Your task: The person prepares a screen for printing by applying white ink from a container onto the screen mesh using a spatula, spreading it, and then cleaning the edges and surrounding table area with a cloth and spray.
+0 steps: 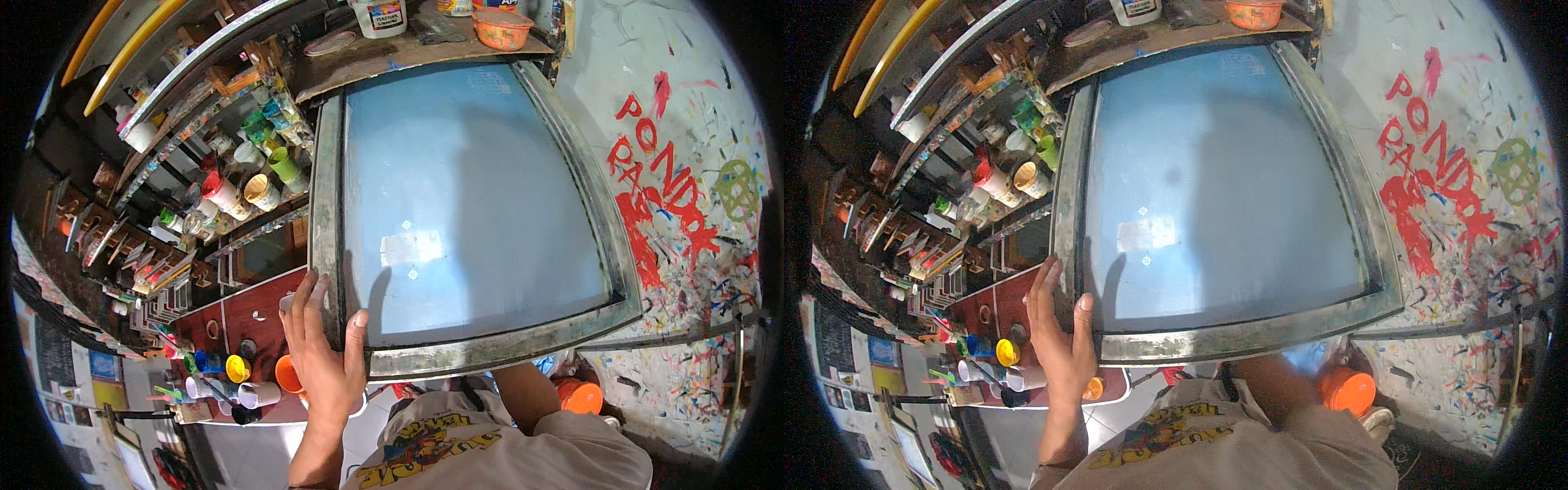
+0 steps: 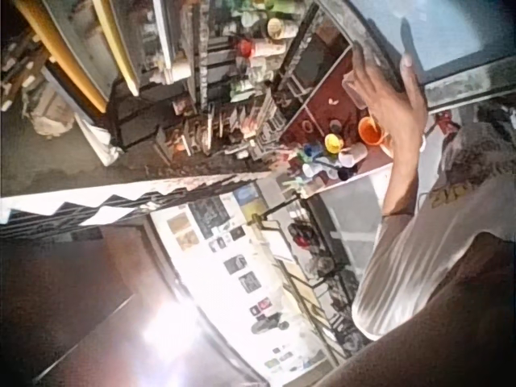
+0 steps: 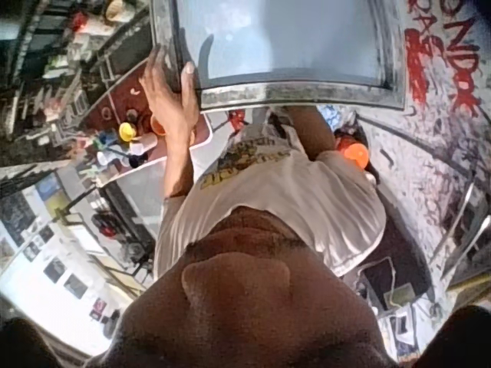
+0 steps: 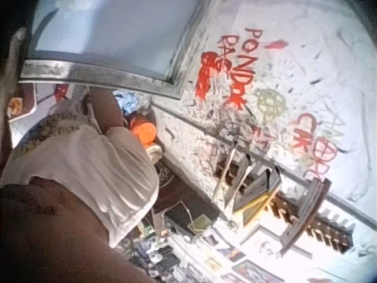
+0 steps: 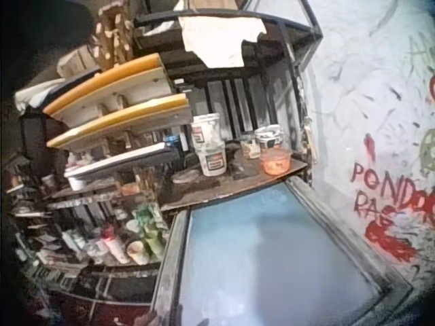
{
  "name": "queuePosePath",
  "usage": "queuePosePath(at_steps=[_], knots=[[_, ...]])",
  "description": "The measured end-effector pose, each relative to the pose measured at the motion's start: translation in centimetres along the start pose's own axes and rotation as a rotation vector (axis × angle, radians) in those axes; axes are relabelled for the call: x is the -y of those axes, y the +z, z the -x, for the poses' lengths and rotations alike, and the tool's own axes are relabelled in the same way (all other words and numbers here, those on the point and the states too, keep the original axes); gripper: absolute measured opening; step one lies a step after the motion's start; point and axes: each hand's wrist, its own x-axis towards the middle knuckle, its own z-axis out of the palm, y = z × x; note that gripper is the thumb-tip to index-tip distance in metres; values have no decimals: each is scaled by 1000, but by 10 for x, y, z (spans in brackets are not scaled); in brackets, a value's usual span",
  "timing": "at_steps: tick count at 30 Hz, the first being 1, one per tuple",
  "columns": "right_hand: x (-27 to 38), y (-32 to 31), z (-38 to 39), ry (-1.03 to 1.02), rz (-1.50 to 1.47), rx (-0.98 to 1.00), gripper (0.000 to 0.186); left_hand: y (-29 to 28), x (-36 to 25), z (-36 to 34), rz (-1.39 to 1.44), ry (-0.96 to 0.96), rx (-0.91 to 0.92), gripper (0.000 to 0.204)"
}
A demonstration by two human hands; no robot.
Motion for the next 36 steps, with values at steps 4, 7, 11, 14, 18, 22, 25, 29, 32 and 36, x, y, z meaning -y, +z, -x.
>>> queuePosePath(at_steps=[4,7,11,14,18,22,25,29,32,36], knots=[[-1,24,-8,-55,55,26,24,1,-11,-4,45,-42,-33,53],[2,9,-1,-26,43,24,24,2,-3,3,56,-26,-38,54],[1,25,-21,-64,57,22,24,-1,-7,-4,23,-43,-17,52],[1,26,-9,-60,59,29,25,-1,-5,1,-32,-32,0,52],[1,43,-22,-84,65,37,25,1,-6,2,18,-60,-20,52],[4,33,-10,-56,58,34,25,0,-2,-1,10,-40,-5,56],[6,31,-24,-74,55,23,25,-1,-4,-6,10,-57,-17,53],[3,39,-10,-84,78,56,26,0,-4,-1,14,-55,0,52],[8,12,-8,-39,53,26,26,0,-3,-2,-7,-42,-19,51],[4,48,-15,-102,82,70,26,0,-5,-6,-19,-19,-2,51]])
